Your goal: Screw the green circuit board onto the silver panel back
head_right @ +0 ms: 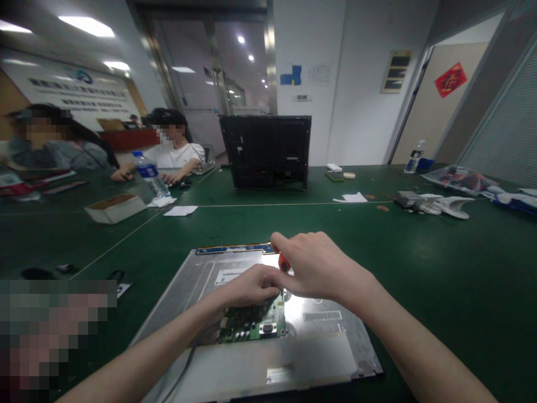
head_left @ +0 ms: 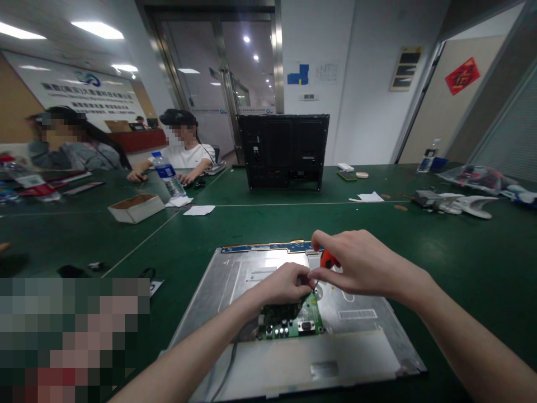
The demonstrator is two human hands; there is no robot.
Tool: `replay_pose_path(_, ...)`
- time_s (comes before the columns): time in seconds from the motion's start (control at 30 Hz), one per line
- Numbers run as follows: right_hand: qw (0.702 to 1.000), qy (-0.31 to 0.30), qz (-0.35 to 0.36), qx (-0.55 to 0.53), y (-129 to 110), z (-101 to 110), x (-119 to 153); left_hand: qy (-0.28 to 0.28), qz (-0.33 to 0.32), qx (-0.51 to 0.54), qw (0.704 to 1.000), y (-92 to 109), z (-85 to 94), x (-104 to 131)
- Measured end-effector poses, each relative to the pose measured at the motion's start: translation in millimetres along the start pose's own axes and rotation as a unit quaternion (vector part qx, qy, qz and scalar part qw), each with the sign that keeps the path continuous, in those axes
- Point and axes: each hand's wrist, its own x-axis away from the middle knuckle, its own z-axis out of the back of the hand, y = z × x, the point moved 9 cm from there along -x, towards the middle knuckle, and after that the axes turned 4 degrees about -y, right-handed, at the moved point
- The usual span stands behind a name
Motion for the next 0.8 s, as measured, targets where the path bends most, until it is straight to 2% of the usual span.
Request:
replay_pose_path(0.13,0.999,-0.004,-0.023,0.033,5.5,-1.6,-1.5,0.002,-0.003,0.001,1.0,1.1,-0.1,0.5)
replay_pose_path(0.3,1.0,0.003,0.012,0.012,-1.0,0.9,2.0,0.006,0.0,-0.001,1.0,0.8,0.5,0.2)
replay_pose_path(0.5,0.999,-0.001,-0.016,0.043,5.3,-0.5,-1.1,0.005,-0.004,-0.003,1.0,0.8,0.2,0.5)
replay_pose_path(0.7,1.0,0.002,0.025,-0.017,-3.4,1.8,2.9,0.008,-0.001,-0.002,1.0,0.9,1.3,1.2)
replay_pose_path(0.8,1.0,0.003,0.013,-0.014,-1.0,1.8,2.3,0.007,-0.007,-0.003,1.0,1.8,1.1,0.9)
